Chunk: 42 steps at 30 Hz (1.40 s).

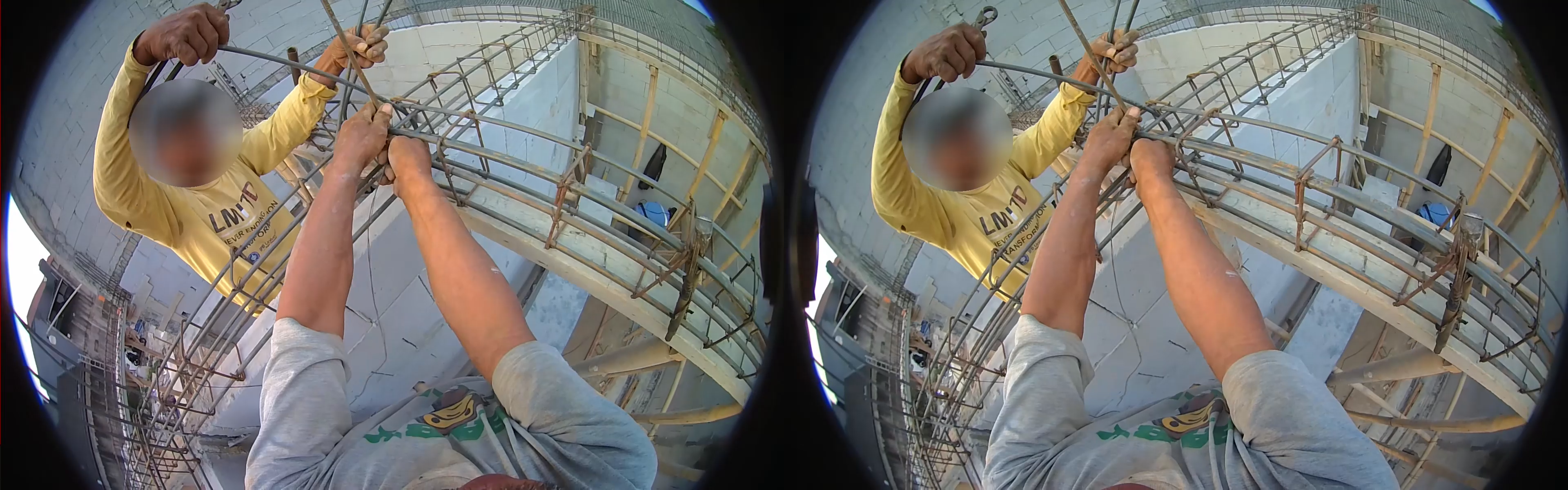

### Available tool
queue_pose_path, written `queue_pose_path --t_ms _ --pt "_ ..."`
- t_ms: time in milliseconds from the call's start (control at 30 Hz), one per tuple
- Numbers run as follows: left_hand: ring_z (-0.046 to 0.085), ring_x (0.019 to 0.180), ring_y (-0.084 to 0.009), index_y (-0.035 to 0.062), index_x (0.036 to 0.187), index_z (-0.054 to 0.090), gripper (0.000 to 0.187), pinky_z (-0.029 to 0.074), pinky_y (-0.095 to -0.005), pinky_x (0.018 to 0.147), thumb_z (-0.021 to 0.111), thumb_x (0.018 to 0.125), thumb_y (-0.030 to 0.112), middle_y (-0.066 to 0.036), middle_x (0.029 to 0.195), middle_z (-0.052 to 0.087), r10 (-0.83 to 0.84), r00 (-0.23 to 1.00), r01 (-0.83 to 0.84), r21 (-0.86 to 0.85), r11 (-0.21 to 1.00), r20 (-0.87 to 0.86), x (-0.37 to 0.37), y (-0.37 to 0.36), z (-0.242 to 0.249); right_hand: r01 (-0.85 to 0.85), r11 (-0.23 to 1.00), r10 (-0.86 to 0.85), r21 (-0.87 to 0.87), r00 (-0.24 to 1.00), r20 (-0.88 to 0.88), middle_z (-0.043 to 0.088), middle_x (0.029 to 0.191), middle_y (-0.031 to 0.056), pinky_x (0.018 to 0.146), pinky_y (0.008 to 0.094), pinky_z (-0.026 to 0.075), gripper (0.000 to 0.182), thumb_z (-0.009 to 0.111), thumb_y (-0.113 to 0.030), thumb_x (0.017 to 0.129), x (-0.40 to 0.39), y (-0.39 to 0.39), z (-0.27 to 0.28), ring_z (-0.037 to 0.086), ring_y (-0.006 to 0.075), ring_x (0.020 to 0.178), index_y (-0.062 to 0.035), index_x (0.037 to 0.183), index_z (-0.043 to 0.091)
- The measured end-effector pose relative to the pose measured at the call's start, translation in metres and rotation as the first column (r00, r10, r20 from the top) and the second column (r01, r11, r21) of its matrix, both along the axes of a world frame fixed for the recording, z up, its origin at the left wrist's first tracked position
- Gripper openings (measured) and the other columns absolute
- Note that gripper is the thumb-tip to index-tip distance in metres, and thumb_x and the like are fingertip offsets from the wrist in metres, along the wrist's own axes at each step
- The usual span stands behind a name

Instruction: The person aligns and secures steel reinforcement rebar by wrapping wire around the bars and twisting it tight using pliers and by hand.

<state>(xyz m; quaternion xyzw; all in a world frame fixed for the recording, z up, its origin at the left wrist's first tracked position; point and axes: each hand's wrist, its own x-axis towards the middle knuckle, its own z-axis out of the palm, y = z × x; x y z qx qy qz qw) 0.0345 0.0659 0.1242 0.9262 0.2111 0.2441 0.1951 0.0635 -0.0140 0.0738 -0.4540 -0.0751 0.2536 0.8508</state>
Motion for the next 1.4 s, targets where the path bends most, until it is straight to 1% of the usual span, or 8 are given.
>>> queue_pose_path --t_ms 200,233,300,600,733,967,1167,1400 --pt "0.060 0.088 -0.0151 0.0058 0.118 0.064 0.045 0.050 -0.0334 0.076 0.060 0.094 0.043 -0.006 0.095 0.066 -0.138 0.990 0.136 -0.133 0.982 -0.008 0.011 0.029 -0.004 0.067 0.998 -0.067 -0.006 0.997 -0.027 0.052 0.060 0.0051 0.040 0.0362 0.035 0.015 0.049 -0.011 0.085 0.008 0.018 -0.010 0.039 0.0152 0.044 -0.0033 0.077 0.060" --pt "0.060 0.087 -0.0151 0.0060 0.119 0.065 0.046 0.051 -0.0334 0.074 0.060 0.094 0.044 -0.006 0.096 0.067 -0.173 0.984 0.169 -0.117 0.979 -0.028 0.009 0.029 -0.001 0.058 0.996 -0.058 -0.062 0.998 0.011 0.067 0.110 0.0229 0.076 0.0372 0.055 0.036 0.048 -0.010 0.082 0.011 0.021 -0.015 0.067 0.0309 0.098 0.0045 0.110 0.065" --pt "0.062 0.085 -0.0163 0.0070 0.119 0.066 0.048 0.052 -0.0330 0.069 0.061 0.092 0.047 -0.007 0.098 0.067 -0.228 0.970 0.217 -0.128 0.968 -0.079 0.006 0.026 0.010 0.155 0.976 -0.134 -0.154 0.981 0.139 0.064 0.116 0.0247 0.088 0.0398 0.050 0.038 0.049 -0.012 0.083 0.013 0.025 -0.018 0.063 0.0356 0.107 0.0047 0.114 0.063" --pt "0.065 0.075 -0.0187 0.0083 0.116 0.069 0.051 0.054 -0.0325 0.068 0.062 0.089 0.051 -0.008 0.091 0.068 -0.173 0.908 0.094 -0.218 0.971 -0.382 0.009 0.019 0.042 0.188 0.969 -0.147 -0.160 0.960 0.239 0.064 0.082 0.0155 0.039 0.0363 0.045 0.024 0.051 -0.010 0.081 0.029 0.048 -0.043 0.059 0.0256 0.053 0.0044 0.095 0.064" --pt "0.065 0.064 -0.0181 0.0037 0.107 0.071 0.049 0.053 -0.0308 0.060 0.064 0.088 0.049 -0.007 0.082 0.067 -0.183 0.902 0.141 -0.134 0.981 -0.391 0.013 0.023 0.045 0.064 0.960 0.032 -0.273 0.942 0.334 0.062 0.105 0.0237 0.078 0.0403 0.045 0.034 0.048 -0.015 0.082 0.039 0.048 -0.048 0.058 0.0373 0.090 0.0044 0.106 0.064" --pt "0.063 0.062 -0.0160 0.0026 0.101 0.072 0.046 0.051 -0.0297 0.056 0.064 0.087 0.045 -0.006 0.078 0.066 -0.152 0.880 0.084 -0.168 0.982 -0.450 0.017 0.023 0.048 0.083 0.982 -0.028 -0.173 0.954 0.300 0.064 0.075 0.0145 0.042 0.0362 0.043 0.026 0.048 -0.010 0.086 0.020 0.028 -0.036 0.056 0.0260 0.050 0.0057 0.097 0.064" --pt "0.065 0.067 -0.0177 0.0030 0.099 0.072 0.044 0.052 -0.0339 0.064 0.063 0.087 0.045 -0.008 0.080 0.068 -0.087 0.900 0.077 -0.040 0.996 -0.427 0.016 0.023 0.046 0.360 0.853 -0.004 -0.379 0.730 0.684 0.065 0.110 0.0281 0.085 0.0486 0.050 0.042 0.052 -0.014 0.087 -0.009 -0.015 -0.026 0.062 0.0435 0.104 -0.0039 0.128 0.057" --pt "0.067 0.069 -0.0190 0.0020 0.099 0.070 0.043 0.054 -0.0339 0.065 0.061 0.088 0.042 -0.009 0.081 0.069 -0.122 0.912 0.118 -0.034 0.992 -0.392 0.009 0.015 0.042 0.344 0.884 -0.034 -0.317 0.723 0.690 0.067 0.103 0.0263 0.084 0.0502 0.050 0.042 0.051 -0.012 0.089 -0.037 -0.052 -0.066 0.065 0.0438 0.095 -0.0070 0.130 0.057"
